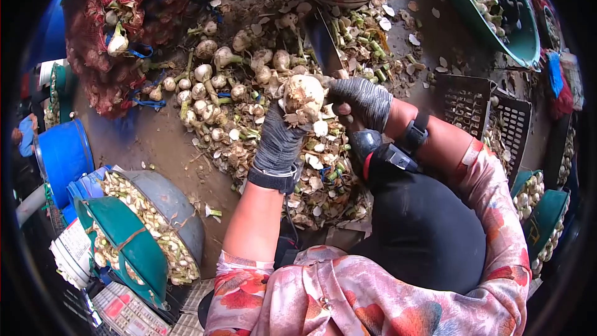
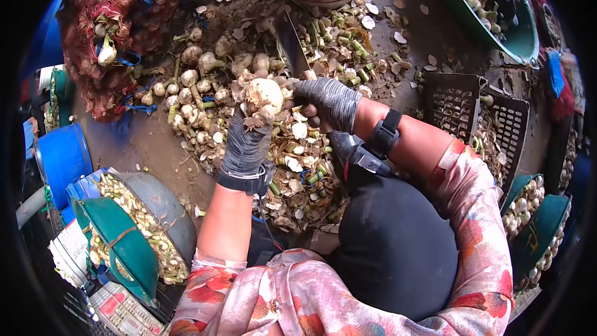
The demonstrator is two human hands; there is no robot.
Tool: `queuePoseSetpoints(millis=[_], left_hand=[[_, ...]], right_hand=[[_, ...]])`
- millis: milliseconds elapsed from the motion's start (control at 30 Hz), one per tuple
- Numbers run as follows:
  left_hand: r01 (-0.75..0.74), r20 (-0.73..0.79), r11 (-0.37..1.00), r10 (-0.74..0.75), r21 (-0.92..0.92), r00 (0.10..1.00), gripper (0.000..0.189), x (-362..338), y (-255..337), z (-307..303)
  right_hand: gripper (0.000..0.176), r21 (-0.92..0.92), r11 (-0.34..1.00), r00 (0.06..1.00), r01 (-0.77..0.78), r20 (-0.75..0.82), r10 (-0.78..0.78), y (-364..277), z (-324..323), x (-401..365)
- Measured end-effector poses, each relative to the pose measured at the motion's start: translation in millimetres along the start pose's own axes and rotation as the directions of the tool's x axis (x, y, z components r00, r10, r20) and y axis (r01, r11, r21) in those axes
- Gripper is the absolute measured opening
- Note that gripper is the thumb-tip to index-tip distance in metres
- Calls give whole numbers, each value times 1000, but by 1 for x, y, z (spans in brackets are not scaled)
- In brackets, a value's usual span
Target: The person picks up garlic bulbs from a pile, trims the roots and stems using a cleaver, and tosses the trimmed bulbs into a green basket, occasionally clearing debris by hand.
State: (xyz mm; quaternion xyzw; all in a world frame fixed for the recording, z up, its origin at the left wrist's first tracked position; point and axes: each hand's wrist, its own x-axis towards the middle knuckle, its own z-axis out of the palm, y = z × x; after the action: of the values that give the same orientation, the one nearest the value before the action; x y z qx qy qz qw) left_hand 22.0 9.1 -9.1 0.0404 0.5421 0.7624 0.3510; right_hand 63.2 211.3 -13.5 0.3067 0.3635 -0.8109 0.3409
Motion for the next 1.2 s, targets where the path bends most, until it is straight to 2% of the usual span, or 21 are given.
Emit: queuePoseSetpoints(millis=[33,67,100,133,167,200,233,300,333,367,433,700,767,833,900,967,1000,1100,1133,1167,1200], left_hand=[[32,3,994,-32,-107,999,59,5,-7,-5],[18,14,972,-15,-235,1000,56,8,-12,-6],[7,25,933,2,-359,1000,52,11,-17,-7],[-8,34,960,18,-280,999,50,11,-21,-11],[-26,43,980,35,-198,998,48,12,-23,-12],[-45,53,992,52,-116,997,46,13,-18,-8],[-73,76,953,52,293,996,45,12,-10,-8],[-176,97,785,146,594,984,42,15,-16,-3],[20,31,990,-25,136,999,48,11,-38,-19],[213,55,909,-207,-360,977,54,4,-68,-43],[301,224,633,-201,-713,954,62,3,-83,-52],[443,294,435,-368,-784,882,48,9,-81,-37],[324,211,853,-257,-409,943,48,5,-86,-44],[94,195,991,-112,98,974,50,-1,-96,-55],[-173,260,804,24,569,965,53,-2,-83,-46],[-290,293,514,79,807,953,55,-12,-30,-5],[-316,285,451,137,835,949,57,-19,0,12],[-363,115,357,558,861,822,59,-55,56,-11],[-215,-191,590,548,778,814,62,-81,71,-65],[-447,-253,793,572,414,780,62,-90,111,-58],[-631,-314,775,593,-25,741,63,-100,151,-51]], right_hand=[[37,-97,995,995,-31,-101,21,-5,-3,-2],[44,-485,873,954,-55,-284,-98,-18,-1,-10],[45,-625,781,926,-15,-302,-224,-18,-7,-11],[46,-747,665,890,8,-298,-346,-15,-17,-14],[42,-812,513,787,279,-113,-607,-6,-26,-17],[39,-871,413,778,265,-60,-625,-8,-19,-28],[36,-919,308,771,246,-7,-637,-12,-13,-44],[32,-975,15,757,220,161,-633,-10,-7,-61],[31,-961,-83,764,266,262,-590,-11,-2,-71],[30,-957,-123,789,264,288,-543,-13,4,-76],[27,-935,-192,803,299,355,-478,-16,9,-80],[25,-940,-202,803,274,339,-490,-1,-5,-65],[26,-951,-215,805,224,305,-509,6,-16,-51],[28,-958,-221,822,181,271,-501,13,-21,-42],[28,-966,-229,876,124,214,-433,5,-15,-45],[27,-995,-22,861,-98,-74,-502,-3,-44,-20],[27,-976,89,830,-199,-217,-513,-6,-60,-12],[26,-951,-39,792,-308,-234,-564,-18,-86,-24],[26,-952,-24,788,-306,-239,-567,-13,-70,-40],[26,-963,33,758,-266,-230,-610,-11,-54,-46],[30,-954,219,768,-205,-295,-568,-10,-47,-44]])
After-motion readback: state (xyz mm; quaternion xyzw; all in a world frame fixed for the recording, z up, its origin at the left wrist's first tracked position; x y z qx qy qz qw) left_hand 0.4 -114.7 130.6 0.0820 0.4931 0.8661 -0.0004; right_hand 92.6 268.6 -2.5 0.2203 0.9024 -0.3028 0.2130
